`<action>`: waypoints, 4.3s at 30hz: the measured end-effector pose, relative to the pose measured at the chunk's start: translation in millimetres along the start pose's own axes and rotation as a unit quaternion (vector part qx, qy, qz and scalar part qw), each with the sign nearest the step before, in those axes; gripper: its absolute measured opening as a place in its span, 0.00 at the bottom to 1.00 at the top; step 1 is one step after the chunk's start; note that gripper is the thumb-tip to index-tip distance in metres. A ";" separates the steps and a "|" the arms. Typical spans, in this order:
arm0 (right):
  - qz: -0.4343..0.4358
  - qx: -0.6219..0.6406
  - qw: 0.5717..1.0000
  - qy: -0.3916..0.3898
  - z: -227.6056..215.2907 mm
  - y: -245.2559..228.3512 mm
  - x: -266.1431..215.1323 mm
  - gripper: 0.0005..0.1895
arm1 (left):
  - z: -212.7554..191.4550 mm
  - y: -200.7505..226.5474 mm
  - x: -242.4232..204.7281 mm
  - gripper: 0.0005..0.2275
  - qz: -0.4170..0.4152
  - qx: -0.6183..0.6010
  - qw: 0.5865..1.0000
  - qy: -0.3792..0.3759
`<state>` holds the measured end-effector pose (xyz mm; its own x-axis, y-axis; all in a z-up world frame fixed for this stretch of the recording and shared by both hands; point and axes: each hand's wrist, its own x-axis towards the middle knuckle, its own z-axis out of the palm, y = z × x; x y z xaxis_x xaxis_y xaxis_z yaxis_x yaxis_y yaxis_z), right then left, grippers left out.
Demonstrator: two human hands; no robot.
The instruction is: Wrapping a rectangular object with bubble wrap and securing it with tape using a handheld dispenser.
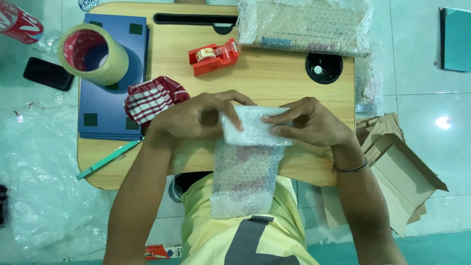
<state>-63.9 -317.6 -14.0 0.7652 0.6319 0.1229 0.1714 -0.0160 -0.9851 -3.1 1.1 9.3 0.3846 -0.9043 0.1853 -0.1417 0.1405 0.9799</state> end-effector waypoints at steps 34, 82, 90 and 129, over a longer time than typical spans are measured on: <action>0.163 -0.093 0.981 0.048 -13.4 -37.3 24.1 0.18 | 15.4 -20.2 6.9 0.06 -0.115 0.098 0.980 0.131; 0.038 -0.598 0.800 0.007 51.2 -17.1 -4.8 0.32 | 25.2 -12.5 38.5 0.22 0.082 -0.046 0.969 0.230; -0.003 -0.447 0.888 0.105 45.3 0.1 -24.5 0.30 | 37.3 -17.8 37.2 0.23 0.049 0.005 0.975 0.215; 0.043 0.090 0.953 0.288 27.6 -26.3 -29.3 0.08 | 27.5 -34.8 35.1 0.21 0.073 -0.009 0.986 0.151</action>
<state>-107.9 -314.3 5.0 0.9939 0.1038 0.0366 0.0243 0.1171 -0.9928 -9.8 -46.6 -20.4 0.6158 -0.7129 0.3355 -0.2010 0.2695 0.9418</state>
